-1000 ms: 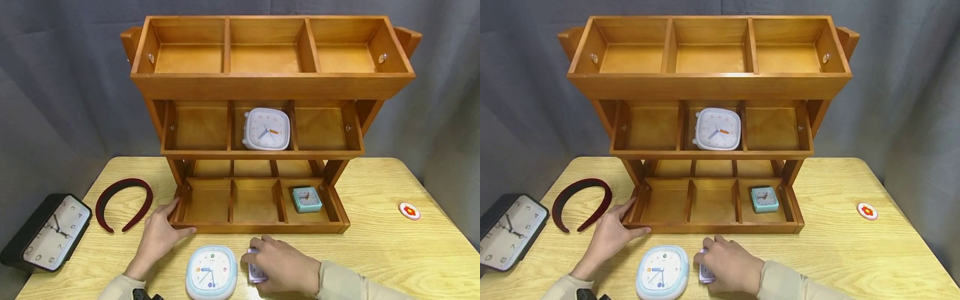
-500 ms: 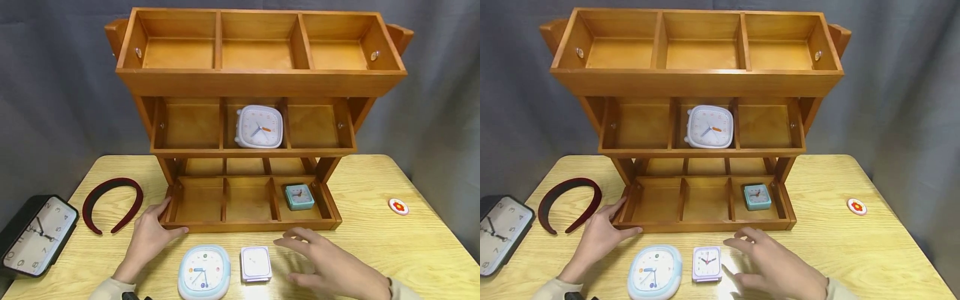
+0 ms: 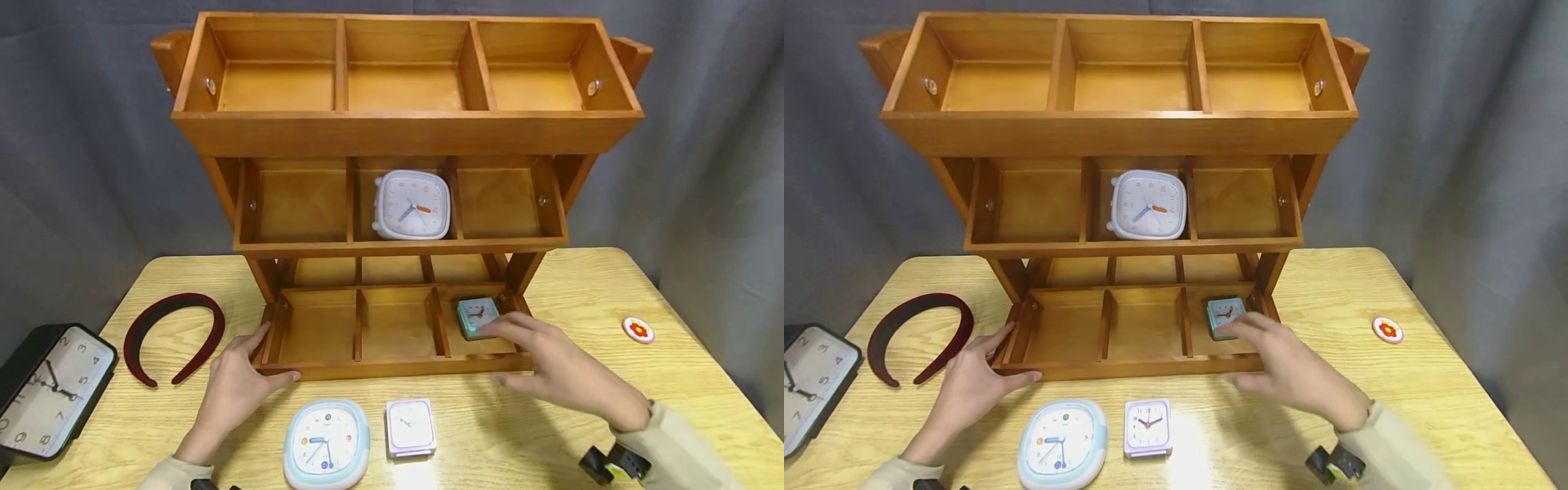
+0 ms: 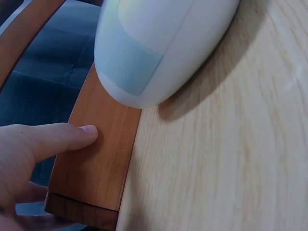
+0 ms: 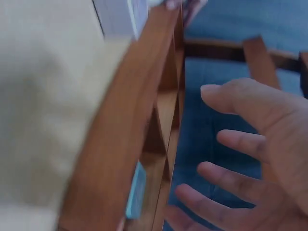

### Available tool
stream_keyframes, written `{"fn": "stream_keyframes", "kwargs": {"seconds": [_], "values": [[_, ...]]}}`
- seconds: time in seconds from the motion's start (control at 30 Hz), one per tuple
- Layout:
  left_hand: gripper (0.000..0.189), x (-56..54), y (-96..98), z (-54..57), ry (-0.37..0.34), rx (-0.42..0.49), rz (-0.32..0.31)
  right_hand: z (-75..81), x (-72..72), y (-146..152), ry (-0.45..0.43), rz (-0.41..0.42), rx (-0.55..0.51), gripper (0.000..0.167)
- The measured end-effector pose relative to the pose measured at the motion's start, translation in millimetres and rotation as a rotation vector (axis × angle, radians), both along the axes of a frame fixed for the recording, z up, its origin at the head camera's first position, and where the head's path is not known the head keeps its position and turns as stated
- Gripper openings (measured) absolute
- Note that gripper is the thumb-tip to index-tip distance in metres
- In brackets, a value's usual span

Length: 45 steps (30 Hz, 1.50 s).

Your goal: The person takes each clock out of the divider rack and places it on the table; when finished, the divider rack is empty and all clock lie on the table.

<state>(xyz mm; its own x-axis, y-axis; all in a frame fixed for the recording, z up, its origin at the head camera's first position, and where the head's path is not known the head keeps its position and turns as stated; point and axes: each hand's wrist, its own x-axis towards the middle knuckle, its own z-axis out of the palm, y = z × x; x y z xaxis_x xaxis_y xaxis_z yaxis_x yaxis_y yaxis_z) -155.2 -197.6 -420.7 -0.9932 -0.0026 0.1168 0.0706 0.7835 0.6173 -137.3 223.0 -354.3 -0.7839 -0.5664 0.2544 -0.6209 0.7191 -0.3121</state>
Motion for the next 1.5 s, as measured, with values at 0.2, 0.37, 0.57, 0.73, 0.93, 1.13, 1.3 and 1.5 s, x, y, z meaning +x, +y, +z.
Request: {"fn": "stream_keyframes", "kwargs": {"seconds": [0.2,0.37,0.57,0.73,0.93,1.13,1.3,1.5], "values": [[0.096,-1.9,0.1,0.9,0.000,0.008,-0.006,-0.6,-51.9,8,-0.001,-0.052,0.020,0.050],[0.096,-1.2,0.0,0.3,-0.003,0.009,-0.002,-9.8,-77.2,8,-0.054,-0.062,0.053,0.052],[0.095,-2.0,-0.1,-0.3,0.001,0.014,-0.002,-26.2,-91.3,0,-0.130,-0.044,0.111,0.057],[0.095,-2.4,0.2,0.5,-0.011,0.014,0.000,-36.9,-97.6,-6,-0.125,-0.013,0.163,0.059],[0.096,-1.1,-0.5,0.8,-0.018,0.011,0.005,-45.5,-103.1,-11,-0.193,-0.030,0.200,0.063],[0.096,-1.5,-1.0,1.7,-0.013,0.012,0.004,-46.5,-105.1,-11,-0.179,-0.019,0.217,0.064],[0.096,-1.0,-1.1,0.6,-0.010,0.008,0.005,-40.1,-103.4,-10,-0.178,0.006,0.208,0.066],[0.096,-0.5,-2.3,0.4,-0.008,0.016,0.005,-17.8,-96.8,-10,-0.159,0.001,0.135,0.067]]}}
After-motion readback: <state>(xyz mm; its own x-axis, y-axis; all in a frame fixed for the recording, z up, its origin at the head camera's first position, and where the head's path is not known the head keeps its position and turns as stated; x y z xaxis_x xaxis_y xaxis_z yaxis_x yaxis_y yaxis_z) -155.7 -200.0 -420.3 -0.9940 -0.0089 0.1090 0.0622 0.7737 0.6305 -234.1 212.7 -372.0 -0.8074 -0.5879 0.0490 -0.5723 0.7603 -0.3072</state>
